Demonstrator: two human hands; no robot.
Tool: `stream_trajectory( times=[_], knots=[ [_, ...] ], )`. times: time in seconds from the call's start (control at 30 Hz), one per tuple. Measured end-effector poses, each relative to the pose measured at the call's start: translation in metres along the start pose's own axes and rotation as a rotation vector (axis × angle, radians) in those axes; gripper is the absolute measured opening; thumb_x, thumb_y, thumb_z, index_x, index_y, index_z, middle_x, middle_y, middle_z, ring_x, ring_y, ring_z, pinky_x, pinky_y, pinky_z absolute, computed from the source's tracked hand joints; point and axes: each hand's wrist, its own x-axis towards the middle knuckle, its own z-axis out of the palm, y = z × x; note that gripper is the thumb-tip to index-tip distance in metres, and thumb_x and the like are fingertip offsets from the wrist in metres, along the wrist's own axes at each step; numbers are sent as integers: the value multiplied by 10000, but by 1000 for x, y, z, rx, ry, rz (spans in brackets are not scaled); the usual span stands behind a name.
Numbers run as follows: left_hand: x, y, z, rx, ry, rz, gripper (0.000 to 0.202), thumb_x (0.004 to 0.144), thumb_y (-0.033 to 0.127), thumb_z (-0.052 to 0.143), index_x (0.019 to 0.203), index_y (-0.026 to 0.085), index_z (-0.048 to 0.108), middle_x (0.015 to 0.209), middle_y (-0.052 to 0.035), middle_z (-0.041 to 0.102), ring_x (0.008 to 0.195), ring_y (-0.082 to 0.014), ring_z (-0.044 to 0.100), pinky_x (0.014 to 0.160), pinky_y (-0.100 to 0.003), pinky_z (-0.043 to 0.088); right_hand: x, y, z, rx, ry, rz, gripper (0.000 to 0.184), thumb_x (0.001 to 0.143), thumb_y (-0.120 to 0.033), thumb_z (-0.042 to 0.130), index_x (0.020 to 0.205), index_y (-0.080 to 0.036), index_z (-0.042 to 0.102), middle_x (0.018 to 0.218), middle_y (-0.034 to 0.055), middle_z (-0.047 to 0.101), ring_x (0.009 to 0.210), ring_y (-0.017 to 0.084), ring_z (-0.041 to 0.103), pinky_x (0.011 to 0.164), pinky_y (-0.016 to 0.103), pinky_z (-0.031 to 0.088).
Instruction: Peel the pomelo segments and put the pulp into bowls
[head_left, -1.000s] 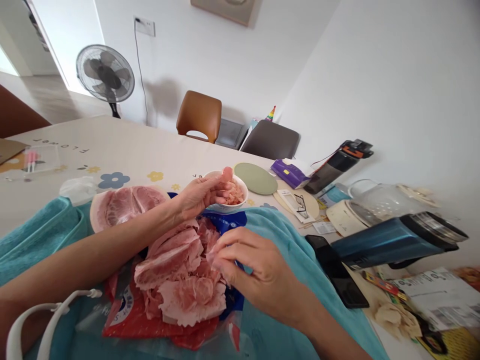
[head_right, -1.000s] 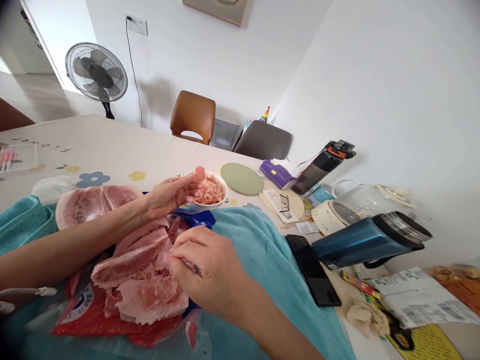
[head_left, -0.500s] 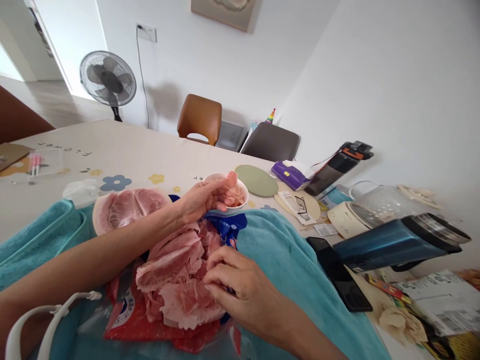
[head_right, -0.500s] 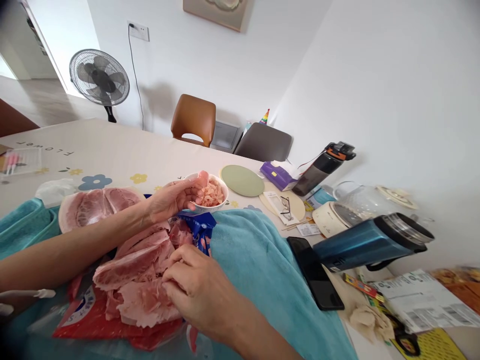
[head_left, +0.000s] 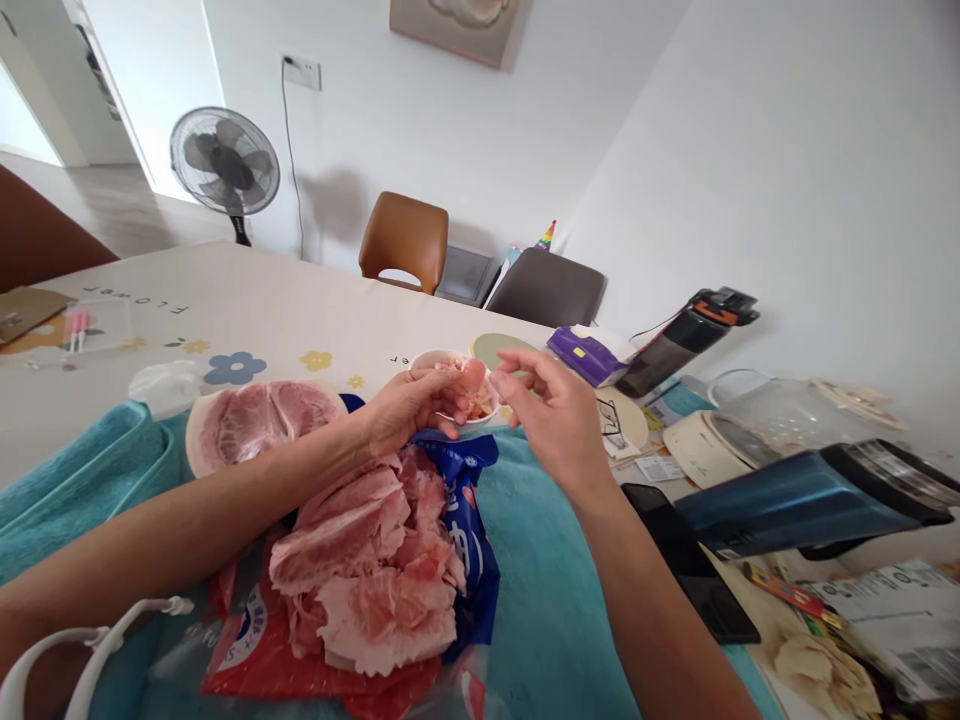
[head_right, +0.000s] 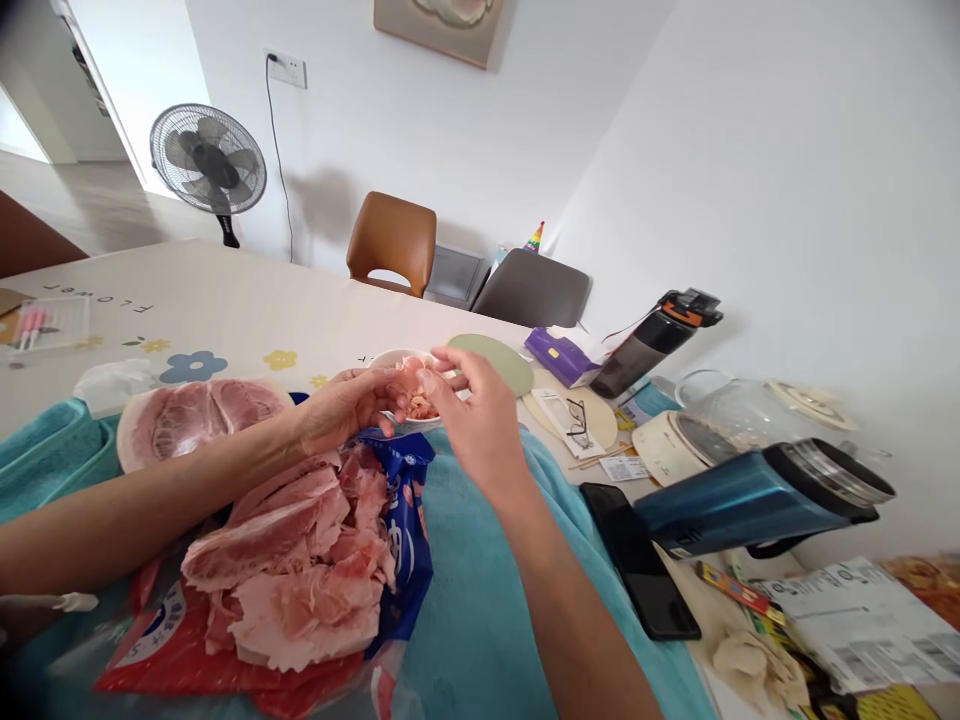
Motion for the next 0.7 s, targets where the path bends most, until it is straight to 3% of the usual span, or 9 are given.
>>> stream_trajectory(
  times=[0.07,0.17,0.4,0.7],
  knots=[
    [0,-1,-1,8,-19,13,308,780,378,734,791,76,673,693,-49,637,585,-128,621,458,-215,534,15,10,7,84,-107,100,316,776,-357,695,1046,-193,687,916,34,702,652,129,617,511,246,477],
    [1,-3,-4,7,-39,29,344,726,403,787,791,83,681,696,-37,641,574,-114,612,451,-204,523,23,17,16,250,-229,223,249,735,-350,717,907,-173,689,684,-3,671,535,124,580,442,238,452],
    [1,-2,-5,0,-54,26,258,756,324,760,814,80,701,771,-53,655,599,-110,621,455,-196,536,16,19,26,556,-173,321,234,700,-383,757,766,-185,652,585,-25,651,468,126,598,476,254,497],
    [3,5,2,78,17,19,198,822,241,622,709,82,655,677,-37,593,581,-112,587,449,-204,532,14,26,41,789,-94,405,227,633,-327,796,731,-184,649,566,-39,635,467,127,595,462,254,505]
  ],
)
